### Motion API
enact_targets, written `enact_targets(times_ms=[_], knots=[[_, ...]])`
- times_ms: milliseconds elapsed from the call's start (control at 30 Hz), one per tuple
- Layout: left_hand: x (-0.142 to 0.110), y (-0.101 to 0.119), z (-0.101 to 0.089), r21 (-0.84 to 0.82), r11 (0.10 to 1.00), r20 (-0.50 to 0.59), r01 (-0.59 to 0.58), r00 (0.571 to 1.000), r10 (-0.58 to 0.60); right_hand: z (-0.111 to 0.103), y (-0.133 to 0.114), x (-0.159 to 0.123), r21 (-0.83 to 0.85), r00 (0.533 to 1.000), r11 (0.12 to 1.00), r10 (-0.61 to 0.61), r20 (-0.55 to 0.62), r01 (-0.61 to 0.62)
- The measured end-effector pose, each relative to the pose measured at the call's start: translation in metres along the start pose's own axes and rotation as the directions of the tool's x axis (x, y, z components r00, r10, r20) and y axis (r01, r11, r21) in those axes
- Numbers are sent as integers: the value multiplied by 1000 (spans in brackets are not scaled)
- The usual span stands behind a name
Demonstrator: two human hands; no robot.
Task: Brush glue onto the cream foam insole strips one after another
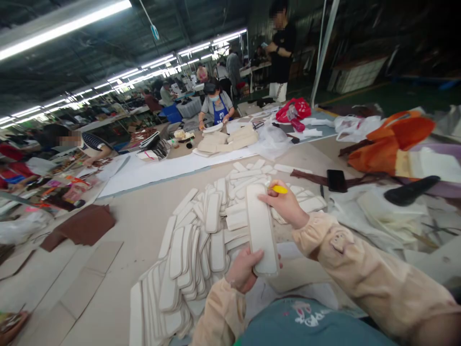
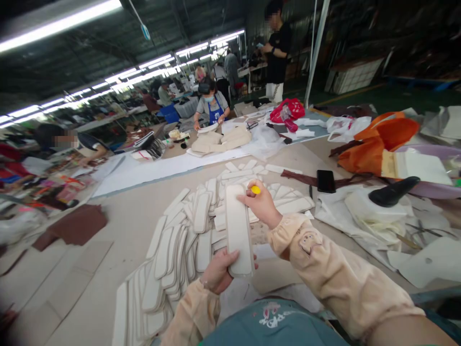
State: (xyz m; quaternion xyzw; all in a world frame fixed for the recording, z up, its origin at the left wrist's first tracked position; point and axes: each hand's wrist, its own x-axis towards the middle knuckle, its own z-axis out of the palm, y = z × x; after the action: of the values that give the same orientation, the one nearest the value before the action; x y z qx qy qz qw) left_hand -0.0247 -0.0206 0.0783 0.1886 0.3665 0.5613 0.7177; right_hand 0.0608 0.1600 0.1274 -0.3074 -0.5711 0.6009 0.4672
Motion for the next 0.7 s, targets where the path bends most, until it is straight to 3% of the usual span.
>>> enact_targets(times_ms=[467, 700], knots=[[-10, -5, -25, -60, 998, -5, -23, 1000, 23, 24, 18, 1, -37, 998, 999, 34, 59, -32], [-6, -3, -41, -30, 979, -179, -201, 965, 193, 36, 41, -1, -153, 996, 988, 39, 84, -26]])
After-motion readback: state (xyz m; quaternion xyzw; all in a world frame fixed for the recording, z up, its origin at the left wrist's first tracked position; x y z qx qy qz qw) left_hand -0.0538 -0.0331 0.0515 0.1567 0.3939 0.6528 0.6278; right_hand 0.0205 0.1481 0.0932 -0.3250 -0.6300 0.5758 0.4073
